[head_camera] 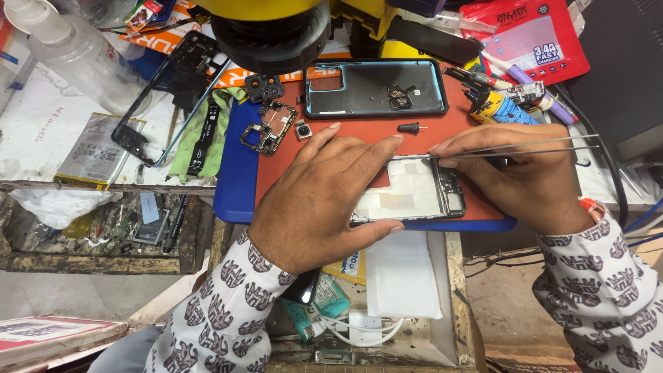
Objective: The person works on the internal components of a disassembled mobile phone. Using tweezers and by hand, they manipulate small parts, including cables and circuit boards, within the phone's frame while it sits on a blue mat at a repair station.
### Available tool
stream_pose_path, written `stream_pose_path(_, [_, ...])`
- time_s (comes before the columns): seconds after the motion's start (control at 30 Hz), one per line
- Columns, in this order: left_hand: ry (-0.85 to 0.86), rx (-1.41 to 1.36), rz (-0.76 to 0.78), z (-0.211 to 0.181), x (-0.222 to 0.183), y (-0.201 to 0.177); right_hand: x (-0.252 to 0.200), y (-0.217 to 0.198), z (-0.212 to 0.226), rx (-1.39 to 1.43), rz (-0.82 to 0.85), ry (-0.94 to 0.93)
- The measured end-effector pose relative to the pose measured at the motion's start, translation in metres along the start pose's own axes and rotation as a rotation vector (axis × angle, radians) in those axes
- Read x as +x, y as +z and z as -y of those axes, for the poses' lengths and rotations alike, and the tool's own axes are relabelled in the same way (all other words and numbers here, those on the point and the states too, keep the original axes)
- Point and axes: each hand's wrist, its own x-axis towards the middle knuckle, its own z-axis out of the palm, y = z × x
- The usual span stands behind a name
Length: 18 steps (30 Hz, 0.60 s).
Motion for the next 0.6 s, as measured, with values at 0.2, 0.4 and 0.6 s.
stream_pose_path(0.2, [0.002, -0.013, -0.009, -0.0002, -0.0004, 0.0003, -0.0003, -0.0009, -0.0039, 0.01, -0.001, -0.031])
stream_pose_path(0.4, [0.004, -0.006, -0.009, -0.0001, 0.0003, 0.0006, 0.0019, 0.0019, -0.0068, 0.035, -0.001, -0.042])
stream_pose_path(0.6, [-0.001, -0.013, -0.007, 0.001, -0.0001, 0.0011, 0.0047, 0.0043, -0.0028, 0.063, -0.005, -0.027])
